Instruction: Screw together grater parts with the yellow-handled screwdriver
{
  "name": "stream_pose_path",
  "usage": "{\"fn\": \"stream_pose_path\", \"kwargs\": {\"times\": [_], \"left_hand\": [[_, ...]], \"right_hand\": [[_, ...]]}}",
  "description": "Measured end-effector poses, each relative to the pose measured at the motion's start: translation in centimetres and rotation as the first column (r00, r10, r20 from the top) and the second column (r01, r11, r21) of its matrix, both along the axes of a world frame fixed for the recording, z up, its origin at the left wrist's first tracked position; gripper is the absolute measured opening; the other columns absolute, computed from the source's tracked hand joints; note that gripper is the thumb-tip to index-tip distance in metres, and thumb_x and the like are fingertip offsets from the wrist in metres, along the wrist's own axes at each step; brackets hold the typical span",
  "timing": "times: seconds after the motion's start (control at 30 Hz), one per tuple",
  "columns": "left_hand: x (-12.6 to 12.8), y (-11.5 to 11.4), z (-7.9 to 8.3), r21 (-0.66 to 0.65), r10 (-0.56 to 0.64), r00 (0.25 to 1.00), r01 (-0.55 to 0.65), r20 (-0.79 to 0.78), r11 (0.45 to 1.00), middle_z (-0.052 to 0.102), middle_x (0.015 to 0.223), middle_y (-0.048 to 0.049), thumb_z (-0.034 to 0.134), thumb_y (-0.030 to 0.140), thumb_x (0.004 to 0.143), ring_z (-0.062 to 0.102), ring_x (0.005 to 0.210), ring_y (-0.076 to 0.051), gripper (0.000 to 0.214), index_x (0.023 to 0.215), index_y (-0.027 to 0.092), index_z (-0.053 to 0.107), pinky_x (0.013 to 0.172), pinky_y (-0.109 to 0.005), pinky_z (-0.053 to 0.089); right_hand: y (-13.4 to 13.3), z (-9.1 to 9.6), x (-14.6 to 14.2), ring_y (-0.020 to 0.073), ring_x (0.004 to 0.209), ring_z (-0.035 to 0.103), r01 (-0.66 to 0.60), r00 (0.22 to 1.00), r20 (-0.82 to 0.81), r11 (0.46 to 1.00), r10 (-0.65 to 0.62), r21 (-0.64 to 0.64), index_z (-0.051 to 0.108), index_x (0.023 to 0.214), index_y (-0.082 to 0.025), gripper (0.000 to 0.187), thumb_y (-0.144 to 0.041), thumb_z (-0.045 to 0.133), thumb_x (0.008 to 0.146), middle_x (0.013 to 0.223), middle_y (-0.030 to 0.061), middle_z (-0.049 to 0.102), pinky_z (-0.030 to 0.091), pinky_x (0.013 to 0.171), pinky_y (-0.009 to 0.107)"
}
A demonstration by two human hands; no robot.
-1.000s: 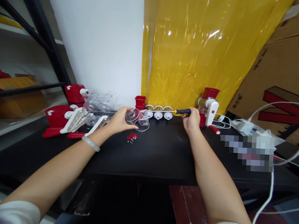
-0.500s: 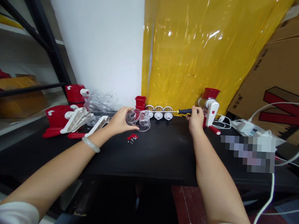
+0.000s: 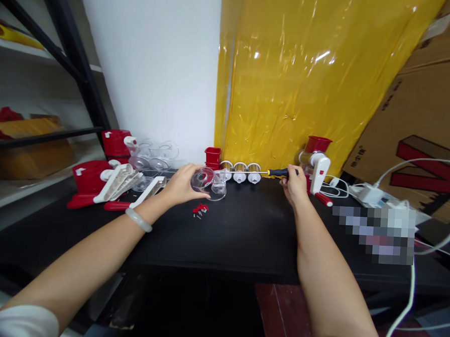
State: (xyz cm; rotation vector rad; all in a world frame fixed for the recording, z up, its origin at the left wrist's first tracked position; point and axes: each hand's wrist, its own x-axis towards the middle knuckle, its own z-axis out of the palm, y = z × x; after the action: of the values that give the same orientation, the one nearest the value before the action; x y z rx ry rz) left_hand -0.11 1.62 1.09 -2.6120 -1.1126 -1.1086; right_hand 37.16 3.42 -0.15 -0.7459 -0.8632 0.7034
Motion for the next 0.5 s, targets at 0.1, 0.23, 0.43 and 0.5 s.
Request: {"fn": "stream_pose_path", "kwargs": {"times": [0.1, 0.23, 0.43, 0.5], "left_hand": [[-0.03, 0.05, 0.00, 0.015, -0.001, 1.000, 0.001, -0.001, 1.000, 0.062, 0.120, -0.0113, 0.085, 0.055, 0.059, 0.058, 0.115, -0.032, 0.087, 0.130, 0.021, 0.050, 0.102, -0.046, 0.046], [-0.07, 0.13, -0.16, 0.017, 0.001, 1.000, -0.002, 0.020, 1.000, 0.063, 0.119, -0.0115, 0.085, 0.057, 0.059, 0.059, 0.114, -0.032, 0.087, 0.130, 0.021, 0.051, 0.101, -0.047, 0.047], [-0.02, 0.31, -0.48, -0.015, 0.005, 1.000, -0.005, 0.030, 1.000, 0.062, 0.120, -0.0121, 0.084, 0.057, 0.059, 0.058, 0.116, -0.032, 0.088, 0.132, 0.019, 0.052, 0.101, -0.046, 0.048], [0.02, 0.33, -0.52, -0.018, 0.003, 0.999, -0.002, 0.035, 1.000, 0.062, 0.120, -0.0120, 0.084, 0.057, 0.059, 0.058, 0.116, -0.032, 0.088, 0.132, 0.019, 0.052, 0.101, -0.047, 0.048]], "right_hand": [[0.10, -0.09, 0.14, 0.0048, 0.035, 0.039, -0.040, 0.999, -0.031, 0.999, 0.039, -0.020, 0.047, 0.074, -0.023, 0.034, -0.036, 0.077, 0.065, 0.050, -0.0114, 0.043, 0.030, 0.034, 0.015], [-0.13, 0.13, 0.08, 0.0060, 0.044, 0.048, -0.140, 0.984, -0.117, 0.990, 0.137, -0.020, 0.048, 0.076, -0.023, 0.030, -0.027, 0.074, 0.063, 0.059, -0.0090, 0.051, 0.037, 0.040, 0.017], [-0.48, 0.22, -0.13, 0.0115, 0.045, 0.052, -0.200, 0.971, -0.142, 0.978, 0.190, -0.055, 0.044, 0.079, -0.026, 0.039, -0.055, 0.069, 0.073, 0.058, -0.0071, 0.053, 0.042, 0.041, 0.023], [-0.36, -0.07, -0.14, 0.0102, 0.037, 0.043, -0.113, 0.991, -0.081, 0.988, 0.104, -0.104, 0.044, 0.078, -0.026, 0.048, -0.071, 0.059, 0.077, 0.049, -0.0084, 0.043, 0.038, 0.037, 0.023]]}}
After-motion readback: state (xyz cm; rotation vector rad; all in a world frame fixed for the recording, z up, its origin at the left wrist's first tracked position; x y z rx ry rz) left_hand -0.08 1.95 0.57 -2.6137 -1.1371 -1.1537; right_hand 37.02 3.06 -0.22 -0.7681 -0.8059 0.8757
